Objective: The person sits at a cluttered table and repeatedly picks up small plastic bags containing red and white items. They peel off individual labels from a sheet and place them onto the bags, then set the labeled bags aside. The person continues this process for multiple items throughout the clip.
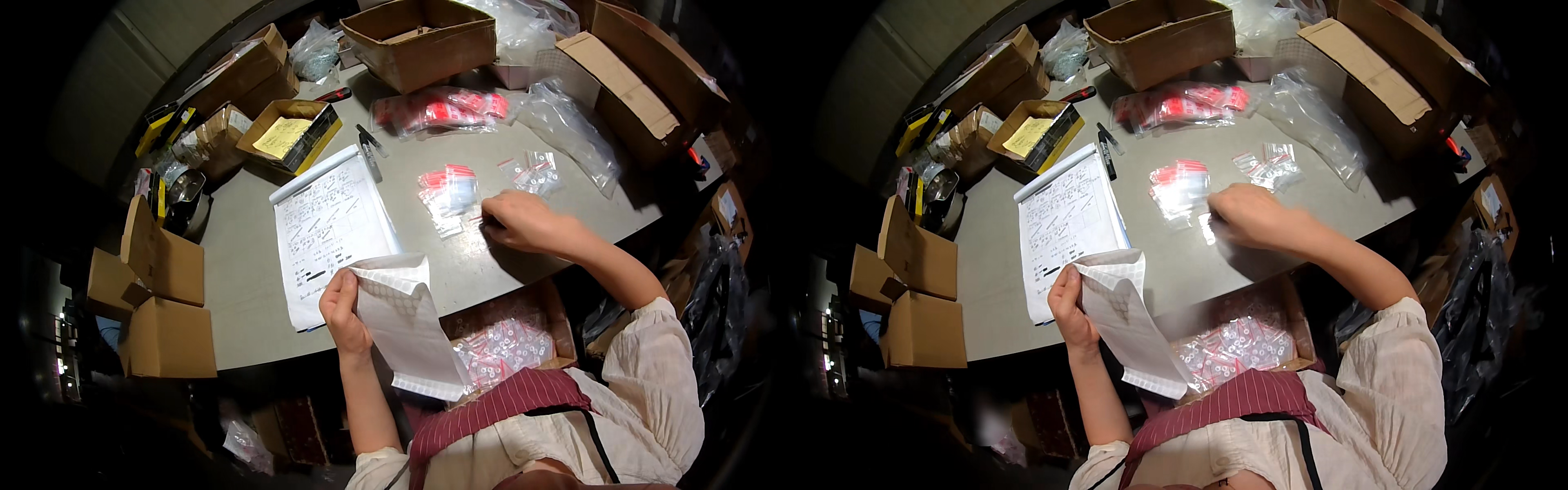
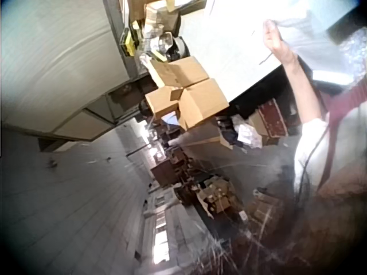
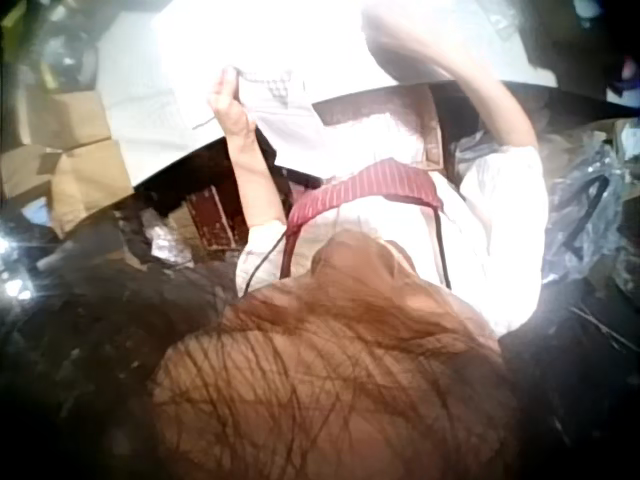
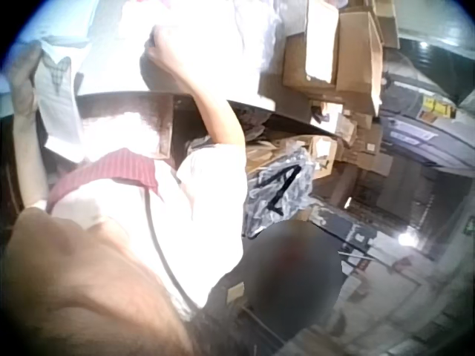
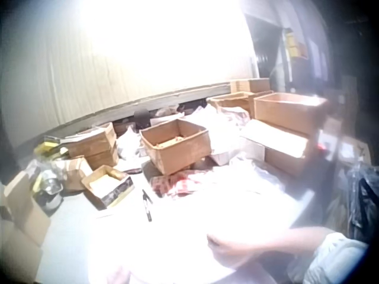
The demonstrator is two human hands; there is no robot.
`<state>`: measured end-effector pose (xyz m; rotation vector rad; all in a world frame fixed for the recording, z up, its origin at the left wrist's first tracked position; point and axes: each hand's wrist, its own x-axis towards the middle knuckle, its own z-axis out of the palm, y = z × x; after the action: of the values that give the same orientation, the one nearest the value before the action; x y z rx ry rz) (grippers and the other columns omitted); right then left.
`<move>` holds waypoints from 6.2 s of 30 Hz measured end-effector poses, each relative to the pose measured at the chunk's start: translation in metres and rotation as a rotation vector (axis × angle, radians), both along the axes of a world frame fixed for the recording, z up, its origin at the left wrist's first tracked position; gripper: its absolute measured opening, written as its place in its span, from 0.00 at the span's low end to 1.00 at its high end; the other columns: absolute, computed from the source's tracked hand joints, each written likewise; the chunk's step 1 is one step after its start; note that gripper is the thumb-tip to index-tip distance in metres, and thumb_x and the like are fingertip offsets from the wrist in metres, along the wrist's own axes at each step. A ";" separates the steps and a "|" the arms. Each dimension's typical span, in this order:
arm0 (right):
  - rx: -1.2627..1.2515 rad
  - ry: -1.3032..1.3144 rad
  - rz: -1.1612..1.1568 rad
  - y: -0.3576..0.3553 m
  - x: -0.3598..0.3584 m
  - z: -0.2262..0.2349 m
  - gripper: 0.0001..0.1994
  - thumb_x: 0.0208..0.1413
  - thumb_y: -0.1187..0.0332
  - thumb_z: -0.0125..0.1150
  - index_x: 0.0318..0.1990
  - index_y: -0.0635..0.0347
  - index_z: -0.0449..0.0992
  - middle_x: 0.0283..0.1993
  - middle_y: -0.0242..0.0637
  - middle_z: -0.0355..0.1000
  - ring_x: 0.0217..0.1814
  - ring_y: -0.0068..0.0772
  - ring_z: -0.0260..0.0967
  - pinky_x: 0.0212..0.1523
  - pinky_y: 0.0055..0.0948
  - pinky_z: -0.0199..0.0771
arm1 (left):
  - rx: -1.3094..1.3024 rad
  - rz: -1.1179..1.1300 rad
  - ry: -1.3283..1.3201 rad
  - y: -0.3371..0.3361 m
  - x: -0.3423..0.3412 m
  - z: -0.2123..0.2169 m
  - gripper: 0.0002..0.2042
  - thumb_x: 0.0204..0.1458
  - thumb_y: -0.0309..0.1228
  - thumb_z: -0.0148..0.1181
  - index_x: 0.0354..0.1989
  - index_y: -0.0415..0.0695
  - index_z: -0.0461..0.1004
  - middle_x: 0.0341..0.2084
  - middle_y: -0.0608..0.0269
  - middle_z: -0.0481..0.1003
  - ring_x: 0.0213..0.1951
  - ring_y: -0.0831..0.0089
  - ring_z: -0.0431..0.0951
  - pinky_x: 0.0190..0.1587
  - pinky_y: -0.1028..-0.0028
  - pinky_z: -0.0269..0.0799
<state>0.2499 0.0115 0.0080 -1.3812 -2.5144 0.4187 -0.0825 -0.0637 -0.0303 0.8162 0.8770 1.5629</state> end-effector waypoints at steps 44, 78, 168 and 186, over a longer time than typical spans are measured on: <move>-0.492 0.611 0.297 -0.028 -0.037 0.035 0.20 0.68 0.53 0.62 0.54 0.62 0.76 0.37 0.38 0.80 0.38 0.26 0.77 0.41 0.29 0.75 | 0.189 0.036 0.330 -0.013 0.008 0.009 0.11 0.69 0.30 0.51 0.36 0.38 0.74 0.26 0.77 0.65 0.28 0.86 0.59 0.32 0.81 0.53; 0.299 0.912 0.300 -0.064 0.005 0.037 0.25 0.44 0.67 0.55 0.50 0.67 0.85 0.69 0.63 0.66 0.72 0.59 0.67 0.71 0.47 0.63 | 0.546 0.591 0.034 0.057 -0.079 0.079 0.10 0.56 0.25 0.43 0.39 0.39 0.72 0.62 0.54 0.68 0.68 0.64 0.62 0.72 0.64 0.51; 0.481 0.193 0.164 -0.087 0.009 0.000 0.12 0.41 0.73 0.62 0.37 0.60 0.71 0.36 0.40 0.68 0.40 0.45 0.68 0.45 0.38 0.71 | 0.224 -0.128 0.910 -0.028 0.114 0.020 0.07 0.57 0.26 0.69 0.41 0.39 0.86 0.26 0.59 0.83 0.26 0.77 0.80 0.31 0.75 0.74; -0.026 -0.057 0.060 0.011 0.030 0.014 0.12 0.51 0.66 0.68 0.35 0.67 0.75 0.36 0.52 0.76 0.42 0.58 0.74 0.44 0.49 0.73 | -0.084 -0.155 0.656 -0.010 0.081 0.008 0.09 0.59 0.24 0.67 0.42 0.30 0.82 0.28 0.68 0.80 0.31 0.83 0.75 0.34 0.81 0.69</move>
<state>0.2799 0.0222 0.0215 -1.3487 -2.6102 0.4310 -0.0010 -0.0737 -0.0225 1.3342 1.2986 1.1164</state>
